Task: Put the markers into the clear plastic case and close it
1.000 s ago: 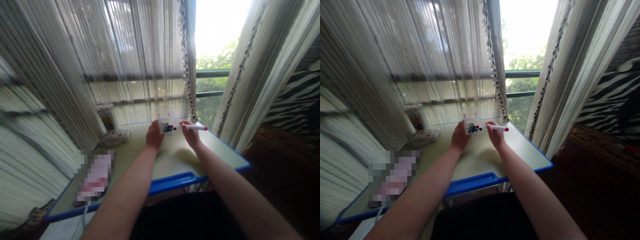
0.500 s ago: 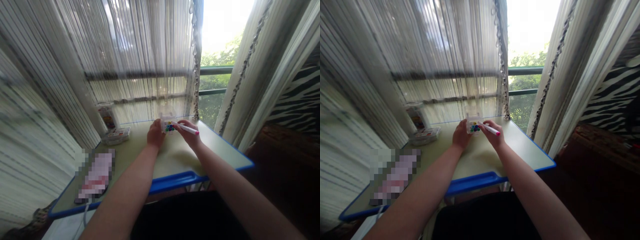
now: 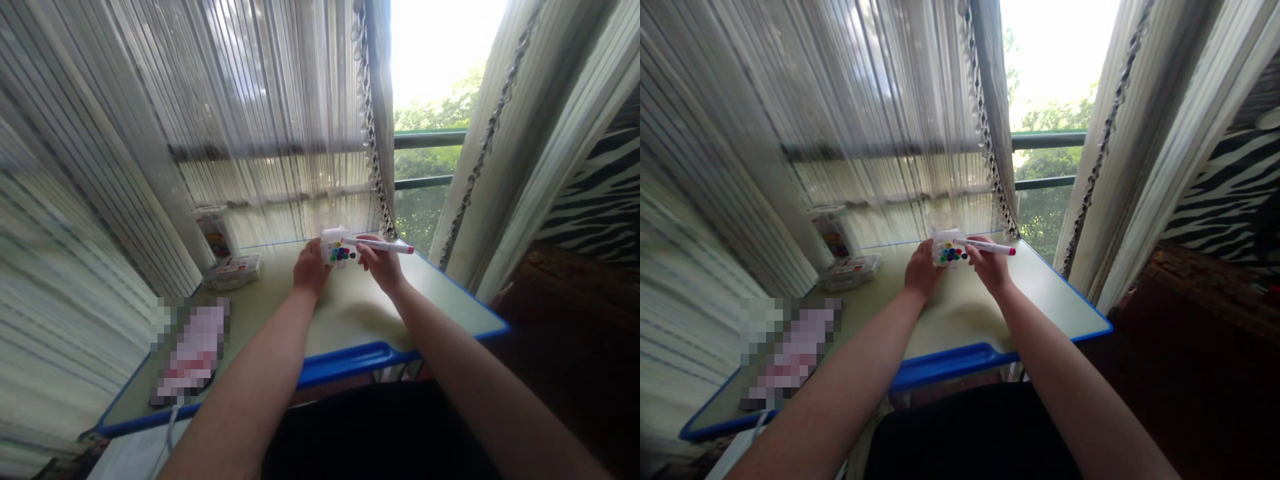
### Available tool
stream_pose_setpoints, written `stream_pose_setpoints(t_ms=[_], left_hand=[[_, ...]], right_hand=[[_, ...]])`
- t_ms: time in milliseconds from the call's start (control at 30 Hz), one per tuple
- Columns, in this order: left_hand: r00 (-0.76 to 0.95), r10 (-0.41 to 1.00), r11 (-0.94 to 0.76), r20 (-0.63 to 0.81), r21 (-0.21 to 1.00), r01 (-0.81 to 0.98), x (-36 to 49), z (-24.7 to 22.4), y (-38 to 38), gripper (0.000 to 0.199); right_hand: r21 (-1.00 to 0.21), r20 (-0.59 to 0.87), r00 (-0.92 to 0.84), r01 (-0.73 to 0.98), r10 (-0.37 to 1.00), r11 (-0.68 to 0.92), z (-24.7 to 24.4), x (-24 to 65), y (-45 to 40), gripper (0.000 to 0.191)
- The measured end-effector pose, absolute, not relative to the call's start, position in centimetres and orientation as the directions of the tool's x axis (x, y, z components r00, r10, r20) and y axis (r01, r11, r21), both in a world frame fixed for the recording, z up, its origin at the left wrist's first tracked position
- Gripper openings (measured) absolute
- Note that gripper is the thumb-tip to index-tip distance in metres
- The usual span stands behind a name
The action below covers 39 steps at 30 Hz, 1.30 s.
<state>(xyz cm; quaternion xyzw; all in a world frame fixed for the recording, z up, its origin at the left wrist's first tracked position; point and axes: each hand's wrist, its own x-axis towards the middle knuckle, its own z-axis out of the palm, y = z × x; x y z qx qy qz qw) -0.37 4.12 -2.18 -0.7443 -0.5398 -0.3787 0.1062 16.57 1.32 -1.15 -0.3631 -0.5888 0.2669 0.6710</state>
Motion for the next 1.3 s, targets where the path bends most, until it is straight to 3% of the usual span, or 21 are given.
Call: stream_pose_setpoints(t_ms=[133,233,633,800,933,1167,1300], left_hand=[[0.141,0.732,-0.396,0.666,0.249,0.884,-0.25,-1.94,3.85,0.053],[0.150,0.739,-0.397,0.657,0.244,0.885,-0.20,-1.79,3.69,0.053],[0.148,0.747,-0.383,0.648,0.239,0.892,-0.23,-1.79,3.75,0.057],[0.151,0.749,-0.385,0.645,0.237,0.892,-0.24,-1.87,3.72,0.055],[0.158,0.745,-0.386,0.648,0.226,0.895,-0.23,-1.93,3.77,0.054],[0.149,0.752,-0.370,0.642,0.224,0.902,-0.22,-1.79,3.69,0.056],[0.152,0.758,-0.350,0.634,0.199,0.915,-0.20,-1.87,3.62,0.056]], right_hand=[[-0.733,0.680,0.229,0.209,0.696,0.648,-1.16,16.64,1.13,0.014],[-0.690,0.724,0.223,0.256,0.653,0.677,-1.26,16.66,0.94,0.018],[-0.720,0.692,0.167,0.243,0.703,0.651,-1.41,16.79,0.75,0.020],[-0.696,0.698,0.195,0.413,0.689,0.587,-1.31,16.78,0.72,0.009],[-0.669,0.713,0.158,0.444,0.683,0.595,-1.19,16.64,0.59,0.015],[-0.727,0.674,0.102,0.269,0.732,0.632,-1.44,16.99,0.48,0.038],[-0.700,0.696,0.126,0.338,0.707,0.629,-1.53,17.01,0.78,0.038]])
